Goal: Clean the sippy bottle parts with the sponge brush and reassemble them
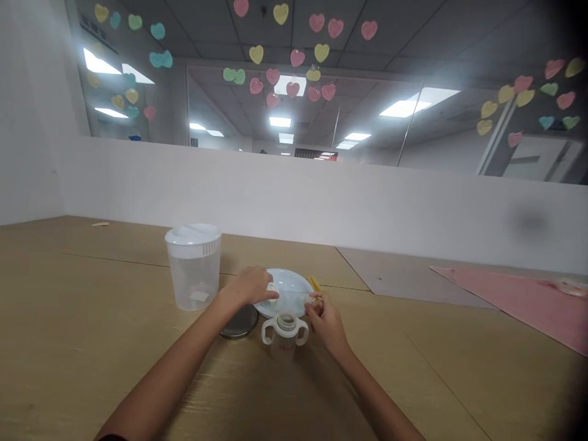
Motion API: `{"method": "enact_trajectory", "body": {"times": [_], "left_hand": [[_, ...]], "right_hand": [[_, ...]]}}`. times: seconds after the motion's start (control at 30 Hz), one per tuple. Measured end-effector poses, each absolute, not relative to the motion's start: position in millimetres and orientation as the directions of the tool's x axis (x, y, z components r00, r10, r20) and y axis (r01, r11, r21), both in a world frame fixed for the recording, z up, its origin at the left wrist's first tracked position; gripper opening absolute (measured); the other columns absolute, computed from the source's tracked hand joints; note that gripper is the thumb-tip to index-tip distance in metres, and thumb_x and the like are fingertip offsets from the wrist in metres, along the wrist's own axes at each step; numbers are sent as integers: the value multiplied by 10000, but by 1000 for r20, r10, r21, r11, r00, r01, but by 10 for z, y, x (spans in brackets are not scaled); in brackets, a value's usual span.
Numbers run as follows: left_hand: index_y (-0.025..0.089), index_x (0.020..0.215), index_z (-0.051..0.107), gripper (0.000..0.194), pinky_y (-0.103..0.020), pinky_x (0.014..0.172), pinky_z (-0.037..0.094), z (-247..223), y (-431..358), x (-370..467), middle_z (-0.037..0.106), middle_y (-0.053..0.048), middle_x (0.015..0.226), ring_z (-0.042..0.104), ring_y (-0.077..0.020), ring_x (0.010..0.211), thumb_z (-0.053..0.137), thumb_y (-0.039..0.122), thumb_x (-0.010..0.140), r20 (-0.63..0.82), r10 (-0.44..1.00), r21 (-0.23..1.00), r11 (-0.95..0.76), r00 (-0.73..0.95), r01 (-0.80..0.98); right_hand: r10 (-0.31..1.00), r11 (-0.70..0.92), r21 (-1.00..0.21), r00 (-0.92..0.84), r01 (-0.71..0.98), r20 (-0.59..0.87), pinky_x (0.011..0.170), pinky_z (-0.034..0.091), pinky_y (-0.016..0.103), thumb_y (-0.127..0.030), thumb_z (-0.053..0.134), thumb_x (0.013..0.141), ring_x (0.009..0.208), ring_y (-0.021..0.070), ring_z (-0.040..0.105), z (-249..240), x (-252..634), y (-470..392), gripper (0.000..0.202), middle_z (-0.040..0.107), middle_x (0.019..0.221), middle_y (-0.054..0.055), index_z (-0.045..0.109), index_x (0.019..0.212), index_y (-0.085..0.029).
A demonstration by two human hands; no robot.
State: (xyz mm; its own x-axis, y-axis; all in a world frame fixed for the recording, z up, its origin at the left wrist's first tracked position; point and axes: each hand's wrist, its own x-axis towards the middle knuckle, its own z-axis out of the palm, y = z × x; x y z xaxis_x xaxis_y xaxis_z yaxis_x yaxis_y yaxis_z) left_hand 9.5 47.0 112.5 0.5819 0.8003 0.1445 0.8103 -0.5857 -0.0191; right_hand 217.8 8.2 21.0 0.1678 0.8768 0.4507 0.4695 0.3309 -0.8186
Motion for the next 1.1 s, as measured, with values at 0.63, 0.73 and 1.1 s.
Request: {"method": "enact_trajectory", "body": {"times": [0.63, 0.73, 1.1], "left_hand": [[128, 1191, 574, 452, -387, 966, 379, 1179, 488, 1, 590, -169, 1218, 524, -278, 1150, 481, 425, 864, 177, 802, -56, -571, 571, 819], [135, 1290, 479, 518, -418, 1065, 273, 1460, 426, -342, 473, -157, 1357, 386, -281, 1282, 454, 443, 875, 518, 727, -11, -521, 450, 854], [54, 1429, 98, 1196, -379, 912, 453, 1359, 695, -1769, 478, -229, 1328, 487, -344, 1202, 679, 652, 571, 377, 917, 583, -126, -130, 803]], "right_hand": [[901, 343, -786, 57, 515, 430, 484, 406, 288, -453, 498, 781, 471, 165, 488, 227, 2164, 66, 515, 461, 489, -51, 599, 1146, -103], [913, 338, -811, 42, 477, 405, 459, 374, 280, -479, 484, 791, 438, 157, 453, 262, 2136, 39, 559, 407, 465, -68, 569, 1178, -85], [930, 321, -830, 15, 455, 368, 441, 341, 266, -484, 478, 798, 444, 147, 420, 225, 2131, 48, 517, 398, 488, -68, 551, 1140, -103]]}}
